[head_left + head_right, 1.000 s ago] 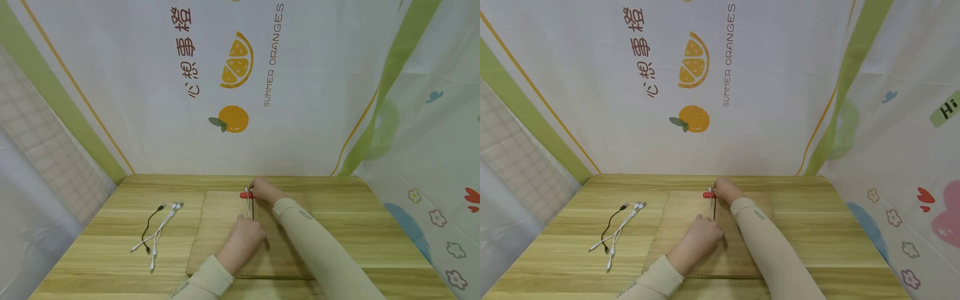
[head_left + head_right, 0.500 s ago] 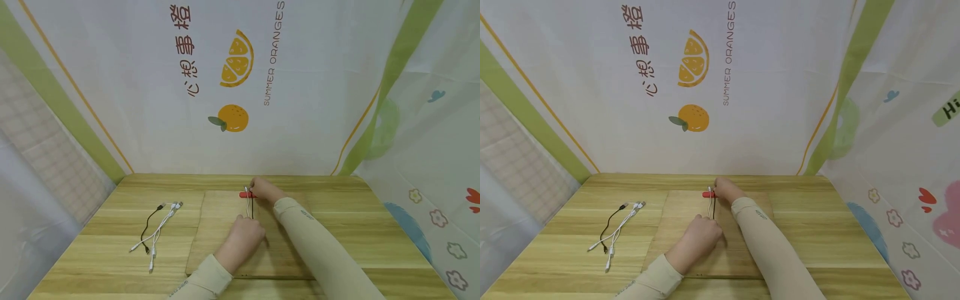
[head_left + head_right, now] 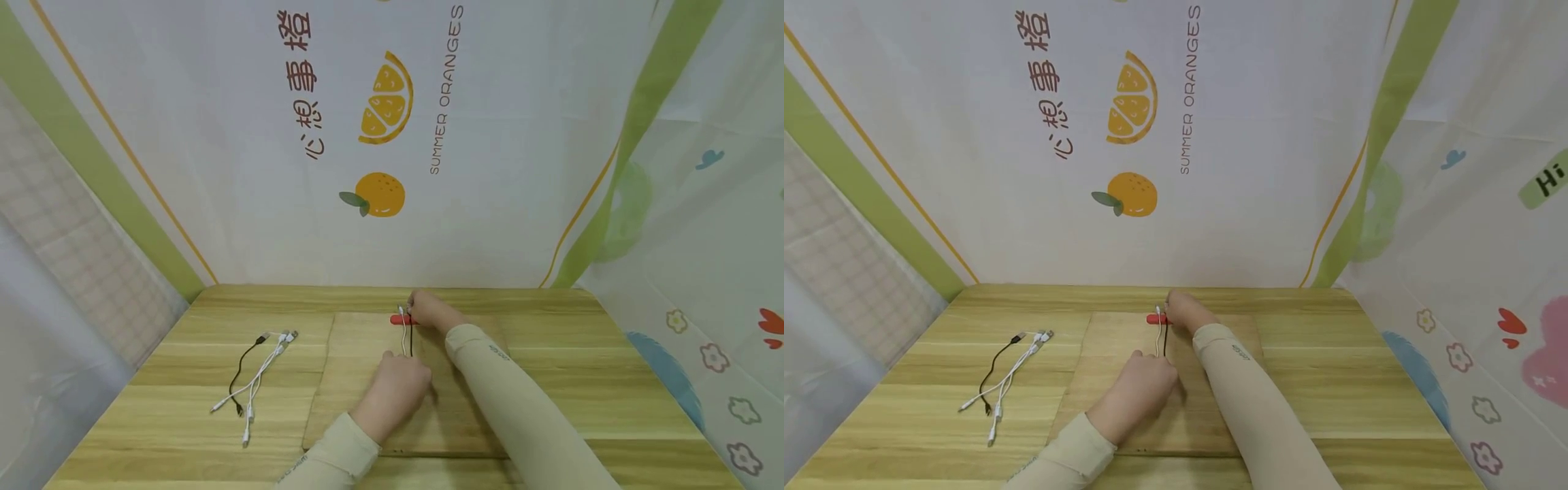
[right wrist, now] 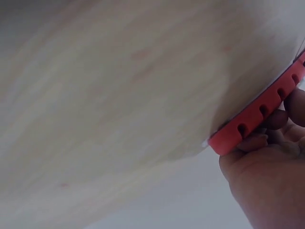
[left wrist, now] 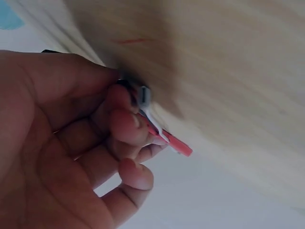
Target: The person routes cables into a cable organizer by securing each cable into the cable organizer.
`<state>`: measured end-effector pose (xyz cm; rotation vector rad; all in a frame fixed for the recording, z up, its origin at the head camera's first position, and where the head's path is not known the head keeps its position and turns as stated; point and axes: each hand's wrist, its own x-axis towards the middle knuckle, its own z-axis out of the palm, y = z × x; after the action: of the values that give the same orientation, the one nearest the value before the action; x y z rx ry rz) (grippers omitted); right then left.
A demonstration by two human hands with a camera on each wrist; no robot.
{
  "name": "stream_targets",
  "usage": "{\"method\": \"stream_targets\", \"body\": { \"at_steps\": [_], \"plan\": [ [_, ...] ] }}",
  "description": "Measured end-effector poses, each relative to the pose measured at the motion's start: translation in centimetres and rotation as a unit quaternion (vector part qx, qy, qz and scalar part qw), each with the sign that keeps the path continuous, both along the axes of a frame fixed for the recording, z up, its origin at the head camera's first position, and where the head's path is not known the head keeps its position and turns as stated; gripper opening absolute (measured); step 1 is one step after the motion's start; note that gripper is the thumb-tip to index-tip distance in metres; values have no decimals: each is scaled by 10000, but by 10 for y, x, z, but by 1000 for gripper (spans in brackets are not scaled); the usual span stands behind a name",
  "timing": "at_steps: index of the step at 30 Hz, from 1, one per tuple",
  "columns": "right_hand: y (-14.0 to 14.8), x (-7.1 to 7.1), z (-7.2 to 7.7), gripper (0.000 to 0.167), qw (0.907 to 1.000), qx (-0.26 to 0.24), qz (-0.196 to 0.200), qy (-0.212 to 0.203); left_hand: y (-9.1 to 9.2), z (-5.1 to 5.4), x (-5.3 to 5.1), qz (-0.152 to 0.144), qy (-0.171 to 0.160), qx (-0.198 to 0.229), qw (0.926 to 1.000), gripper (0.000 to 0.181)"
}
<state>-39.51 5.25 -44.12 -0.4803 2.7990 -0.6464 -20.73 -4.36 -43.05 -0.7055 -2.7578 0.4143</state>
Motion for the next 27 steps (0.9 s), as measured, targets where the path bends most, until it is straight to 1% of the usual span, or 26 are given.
{"method": "stream_targets", "body": {
  "at_steps": [4,6,9,11,13,15,17,19,21,24,27],
  "plan": [
    [-1,1,-3,28,10000,-24,9,43,1,2,1,34,-94,54,9999,18],
    [-1,0,-4,30,9998,79,123,154,1,4,0,52,-168,54,9998,18],
    [-1,1,-5,31,9990,172,256,337,0,9,-3,129,-555,144,9983,16],
    [-1,2,-4,31,9983,231,320,435,-1,13,-6,213,-919,274,9952,14],
    [0,4,-3,33,9985,208,280,427,-1,16,-9,292,-1294,426,9902,12],
    [0,7,-1,35,9990,169,228,339,-2,18,-10,332,-1509,530,9866,10],
    [1,8,1,37,9992,183,208,297,-1,18,-11,329,-1581,567,9852,9],
    [2,10,2,38,9994,157,176,244,-1,20,-10,290,-1519,523,9866,8],
    [2,12,2,38,9993,201,164,285,1,21,-8,273,-1451,485,9878,9],
    [-1,16,2,38,9975,524,131,460,1,23,-7,358,-1445,510,9875,9],
    [-5,20,0,43,9925,1048,119,610,-3,22,-6,496,-1618,756,9827,13]
  ]
}}
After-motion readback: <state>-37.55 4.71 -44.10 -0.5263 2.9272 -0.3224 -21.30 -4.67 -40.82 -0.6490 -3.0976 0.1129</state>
